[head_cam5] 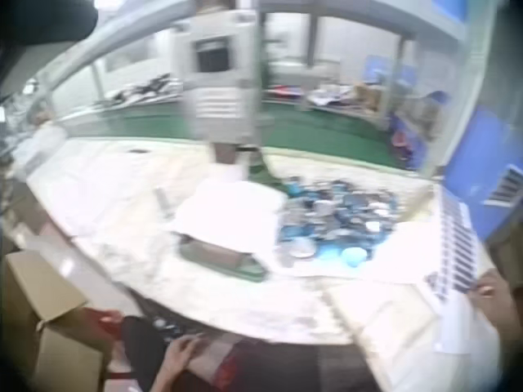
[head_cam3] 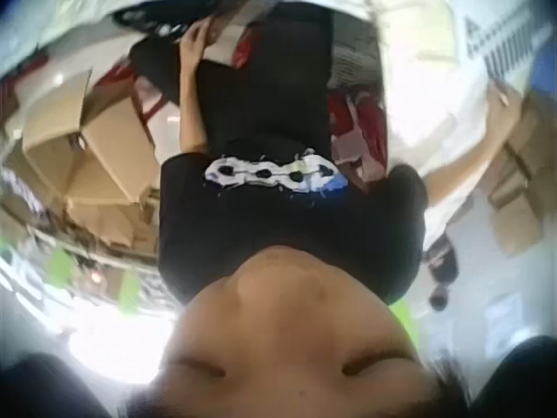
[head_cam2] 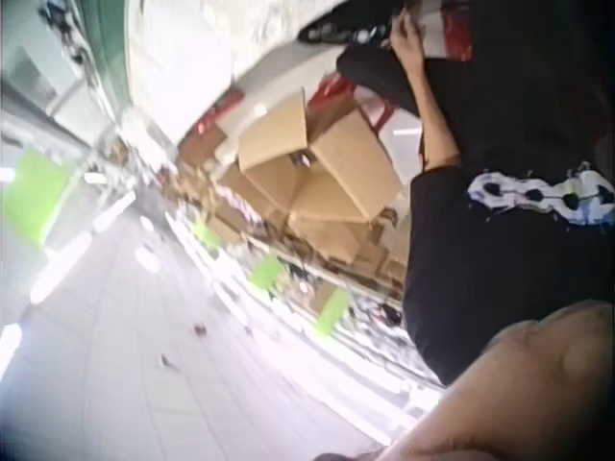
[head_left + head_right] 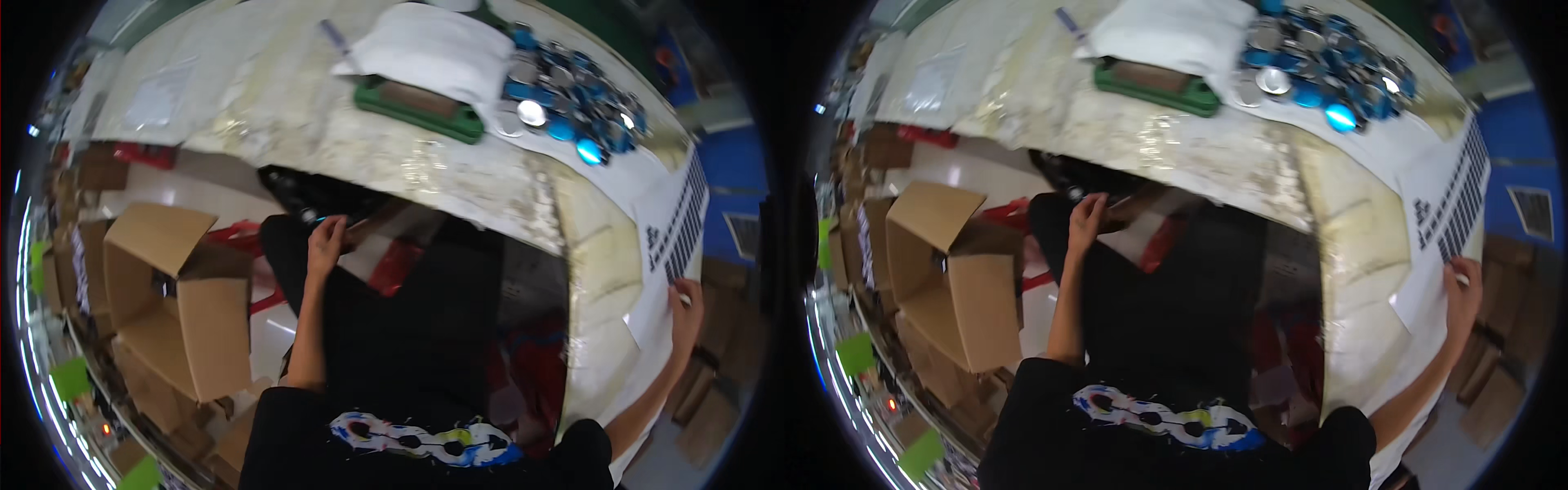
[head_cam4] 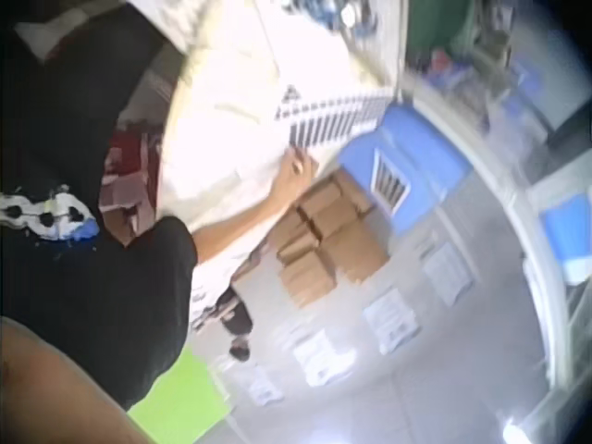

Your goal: Apply adhesive stickers to electronic device components and pack them into a shipping box.

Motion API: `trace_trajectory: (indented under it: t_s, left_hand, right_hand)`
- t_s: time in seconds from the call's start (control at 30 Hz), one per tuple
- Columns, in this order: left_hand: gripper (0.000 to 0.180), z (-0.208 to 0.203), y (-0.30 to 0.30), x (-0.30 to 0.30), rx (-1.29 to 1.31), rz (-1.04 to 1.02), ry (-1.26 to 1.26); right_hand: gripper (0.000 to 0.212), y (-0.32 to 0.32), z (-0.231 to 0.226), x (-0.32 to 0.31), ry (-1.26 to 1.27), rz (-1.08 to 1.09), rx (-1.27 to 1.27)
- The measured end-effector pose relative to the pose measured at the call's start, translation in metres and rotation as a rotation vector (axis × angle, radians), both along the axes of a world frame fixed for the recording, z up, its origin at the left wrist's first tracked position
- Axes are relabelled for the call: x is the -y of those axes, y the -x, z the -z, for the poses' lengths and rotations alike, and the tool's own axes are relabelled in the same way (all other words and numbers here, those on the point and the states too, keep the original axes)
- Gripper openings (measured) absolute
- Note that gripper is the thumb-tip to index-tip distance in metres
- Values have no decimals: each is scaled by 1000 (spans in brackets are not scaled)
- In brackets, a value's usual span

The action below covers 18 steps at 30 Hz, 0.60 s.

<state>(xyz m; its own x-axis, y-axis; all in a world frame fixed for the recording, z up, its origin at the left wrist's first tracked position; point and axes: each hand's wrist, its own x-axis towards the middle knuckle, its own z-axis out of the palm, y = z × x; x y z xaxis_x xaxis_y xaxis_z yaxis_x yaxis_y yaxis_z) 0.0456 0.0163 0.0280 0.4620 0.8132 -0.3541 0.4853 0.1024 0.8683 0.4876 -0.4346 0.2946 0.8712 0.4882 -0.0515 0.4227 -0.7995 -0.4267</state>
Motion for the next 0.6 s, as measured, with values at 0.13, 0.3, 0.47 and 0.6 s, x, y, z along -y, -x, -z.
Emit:
trace_trajectory:
  t_s: [0.13,0.3,0.47,0.6]
  left_hand:
    - [25,-22,16,-31,-212,-206,-273]
    - [37,16,26,-60,-614,-25,-545]
    - [53,19,6,-74,-882,75,-517]
    - [73,31,8,-108,-732,-136,-380]
  right_hand:
    - [12,1,2,-13,-51,-24,19]
    - [10,3,-2,-15,-39,-59,129]
    - [9,41,-33,-23,-240,76,161]
    - [8,97,-53,-48,-301,18,244]
